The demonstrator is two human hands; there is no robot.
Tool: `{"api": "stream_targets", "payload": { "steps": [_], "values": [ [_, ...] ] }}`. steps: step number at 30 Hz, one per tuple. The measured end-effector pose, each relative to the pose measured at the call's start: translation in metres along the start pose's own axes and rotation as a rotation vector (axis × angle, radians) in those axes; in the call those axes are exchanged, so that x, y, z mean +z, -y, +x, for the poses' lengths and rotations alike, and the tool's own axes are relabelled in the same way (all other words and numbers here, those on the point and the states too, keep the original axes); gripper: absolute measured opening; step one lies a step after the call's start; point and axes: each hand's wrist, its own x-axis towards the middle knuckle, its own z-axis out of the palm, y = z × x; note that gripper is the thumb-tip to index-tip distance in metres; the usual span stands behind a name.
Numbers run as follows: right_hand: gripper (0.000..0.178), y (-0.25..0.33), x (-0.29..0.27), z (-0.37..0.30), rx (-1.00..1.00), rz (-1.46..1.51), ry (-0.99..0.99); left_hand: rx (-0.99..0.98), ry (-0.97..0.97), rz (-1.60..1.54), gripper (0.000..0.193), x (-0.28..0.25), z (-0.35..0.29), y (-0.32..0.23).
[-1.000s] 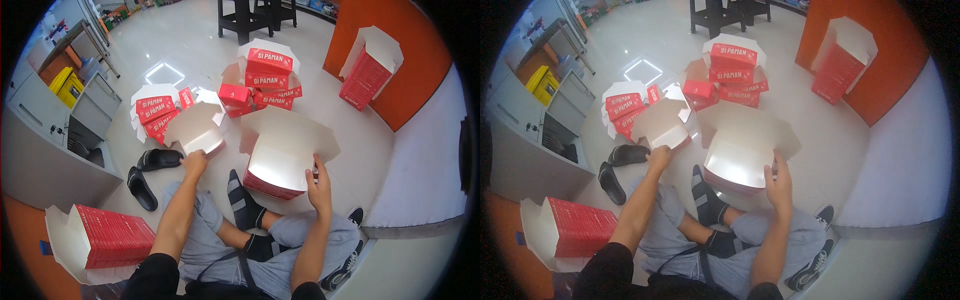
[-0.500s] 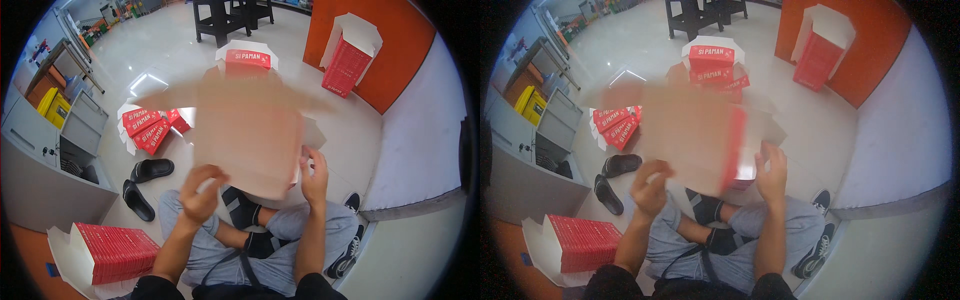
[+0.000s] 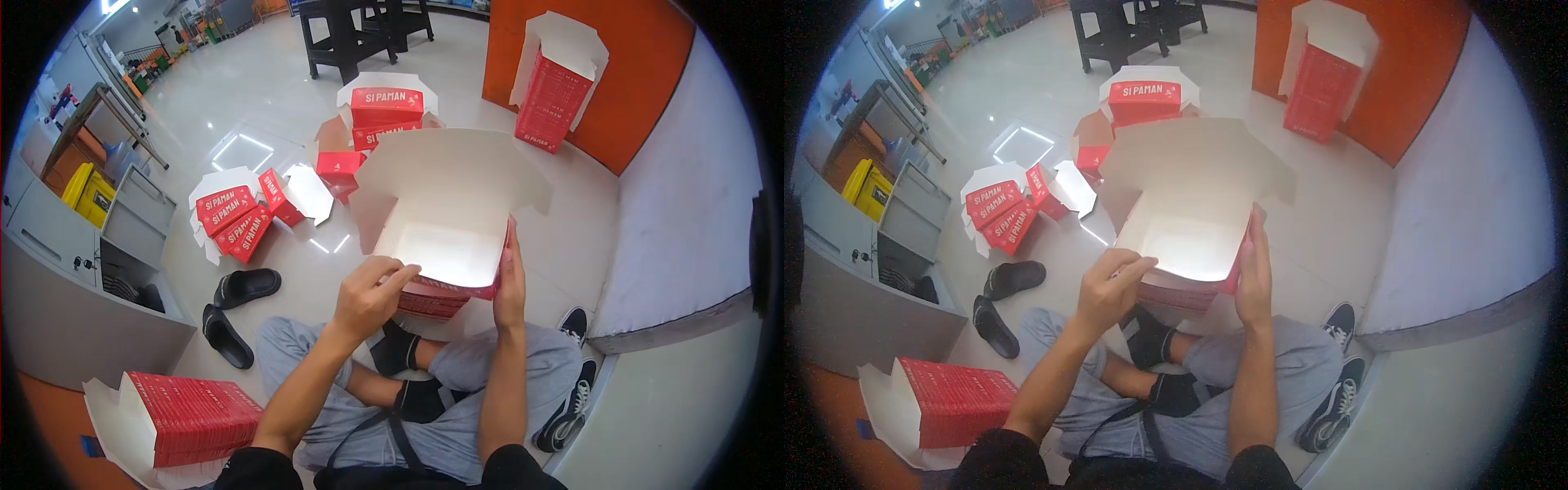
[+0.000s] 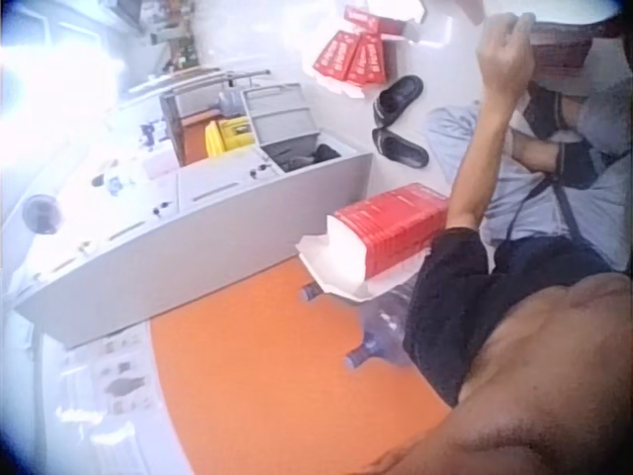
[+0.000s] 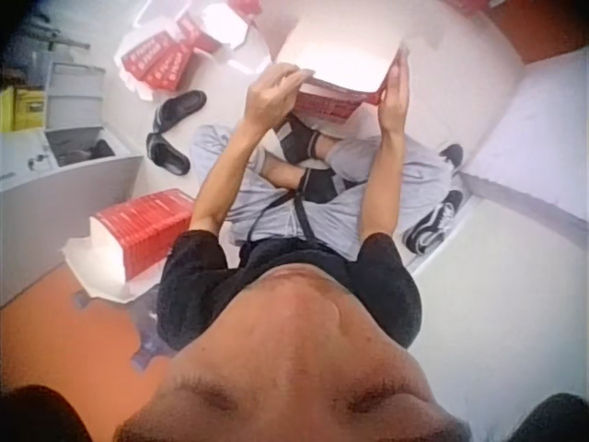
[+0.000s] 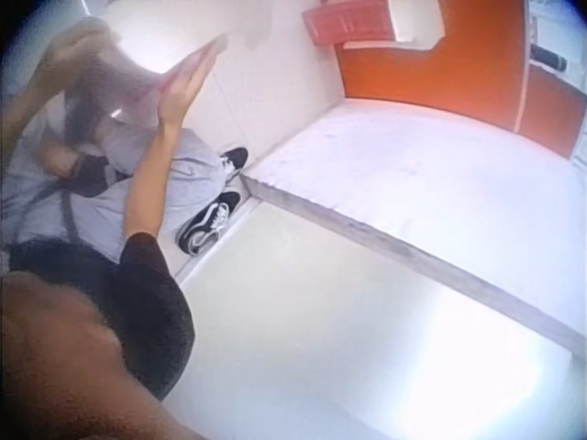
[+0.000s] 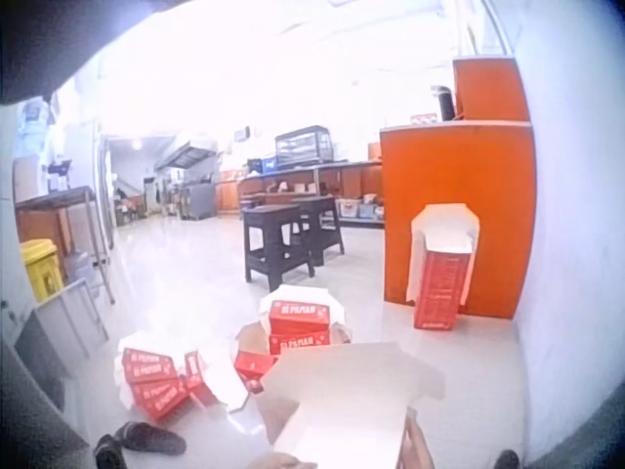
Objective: The person sits on the floor and assembles red and white cardboard food boxes by folding the flaps and tucking them into slots. They handle the boxes one at a time, stacking the completed units into a pile.
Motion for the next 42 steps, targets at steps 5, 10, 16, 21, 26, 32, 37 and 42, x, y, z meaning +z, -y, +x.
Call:
{"api": "stream_targets", "payload": {
  "steps": [5, 10, 16, 21, 26, 32, 37, 42],
  "values": [
    [0.056, -0.014, 0.007, 0.002, 0.009, -0.192, -0.002, -0.161, 0.16, 0.073, 0.027, 0.001, -0.018, 0.01],
    [0.045, -0.032, -0.002, -0.001, -0.103, -0.422, 0.016, -0.172, 0.197, 0.149, 0.031, -0.008, -0.021, 0.0],
    [0.055, -0.027, -0.019, 0.0, -0.016, -0.221, 0.12, -0.053, 0.373, -0.205, 0.043, 0.019, 0.036, -0.041],
    [0.059, -0.031, -0.018, -0.001, 0.028, -0.152, 0.13, -0.058, 0.704, -0.105, 0.021, 0.043, 0.05, -0.026],
    [0.066, -0.027, -0.009, -0.002, 0.069, -0.096, 0.085, -0.009, 0.684, -0.098, 0.021, 0.04, 0.054, -0.022],
    [0.071, -0.037, -0.009, -0.004, 0.312, 0.169, 0.015, 0.024, 0.719, -0.037, 0.019, 0.045, 0.058, -0.023],
    [0.066, -0.041, -0.009, -0.001, 0.502, 0.488, 0.005, 0.067, 0.762, 0.018, 0.018, 0.048, 0.055, -0.021],
    [0.064, -0.042, -0.012, -0.003, 0.457, 0.407, 0.011, 0.138, 0.767, 0.087, 0.021, 0.052, 0.053, -0.025]
  ]
}}
